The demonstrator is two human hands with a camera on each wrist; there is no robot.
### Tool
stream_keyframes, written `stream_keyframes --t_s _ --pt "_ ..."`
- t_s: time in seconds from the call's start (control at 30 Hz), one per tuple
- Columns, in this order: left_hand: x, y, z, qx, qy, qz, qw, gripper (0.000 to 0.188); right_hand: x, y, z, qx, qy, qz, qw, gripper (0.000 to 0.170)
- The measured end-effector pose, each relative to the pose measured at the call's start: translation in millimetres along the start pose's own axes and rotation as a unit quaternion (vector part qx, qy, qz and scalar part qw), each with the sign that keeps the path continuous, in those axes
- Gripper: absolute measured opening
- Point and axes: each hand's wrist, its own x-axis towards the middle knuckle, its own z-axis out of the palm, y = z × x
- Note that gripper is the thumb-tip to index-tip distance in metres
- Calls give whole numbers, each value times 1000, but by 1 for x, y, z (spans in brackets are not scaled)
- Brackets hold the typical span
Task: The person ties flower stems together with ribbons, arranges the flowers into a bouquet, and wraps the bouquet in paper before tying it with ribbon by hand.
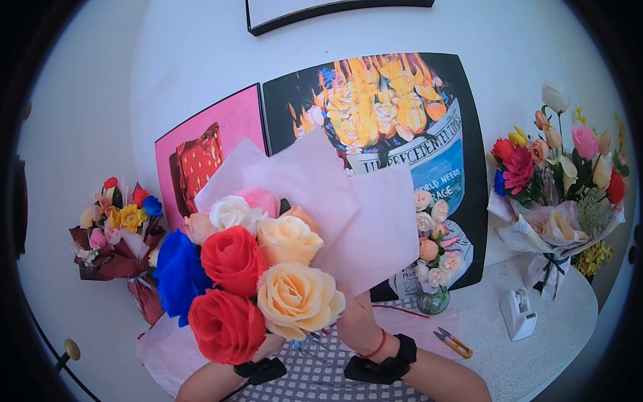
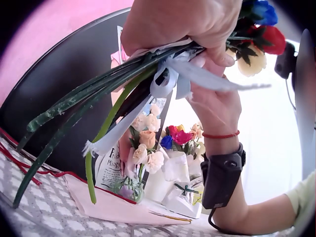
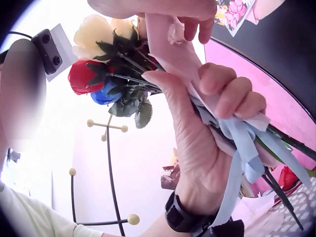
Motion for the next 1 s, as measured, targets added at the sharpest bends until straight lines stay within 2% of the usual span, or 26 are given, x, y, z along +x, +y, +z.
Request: stream_keyframes --t_s 0.03,0.1,0.13,0.17,0.2,0.23,0.27,0.3,0.33,0.4,0.43,0.5,0.53,0.6,0.67,0.73,0.8,0.83,0.9,0.93,0.97,1.0 --pt "2 4 4 35 -1 8 999 30 0 -3 1 0 0 1 1000 33" --pt "6 15 13 105 -5 23 994 28 1 -12 2 85 85 45 992 31" --pt "8 22 19 140 -8 30 990 27 4 -14 -1 84 86 46 992 31" --pt "11 51 38 139 -8 29 990 27 9 -17 -5 -109 80 -51 989 30" --pt "11 84 62 53 -6 43 998 28 13 -19 -8 -296 70 -146 941 30" --pt "12 103 76 -33 -3 58 998 31 16 -22 -7 -296 70 -145 942 30" --pt "12 103 78 -44 37 32 998 37 19 -26 -2 -106 105 -77 986 30" --pt "12 103 77 -44 39 31 998 37 22 -28 1 89 135 -5 987 32" --pt "13 101 76 -15 48 35 998 36 23 -27 -1 91 134 -3 987 32" --pt "14 100 77 12 57 38 998 34 25 -26 -7 -136 102 -71 983 34" --pt "15 100 81 -19 80 35 996 31 27 -27 -8 -136 102 -70 983 34" --pt "15 103 83 -51 102 32 993 28 29 -31 -9 -19 67 1 998 35" --pt "14 107 81 -8 86 26 996 27 30 -34 -6 -19 67 1 998 35" --pt "15 103 78 35 71 21 997 26 34 -40 2 214 69 120 967 36" --pt "19 95 73 136 78 28 987 27 34 -41 0 198 55 118 971 35" --pt "16 104 79 122 67 0 990 28 33 -40 -2 182 43 116 975 35" --pt "15 100 77 107 56 -28 992 29 31 -31 -3 54 23 24 998 36" --pt "16 83 66 94 23 -53 994 34 27 -26 -5 54 23 24 998 36" --pt "16 70 57 81 -9 -77 994 39 14 -13 -14 -60 -61 -95 992 32" --pt "12 66 55 87 -8 -72 994 39 7 -4 -17 -18 -95 -53 994 31" --pt "12 63 57 93 -7 -67 993 39 6 -5 -19 -18 -94 -54 994 31" --pt "12 61 56 99 -7 -62 993 39 7 -7 -21 0 -137 -24 990 31"
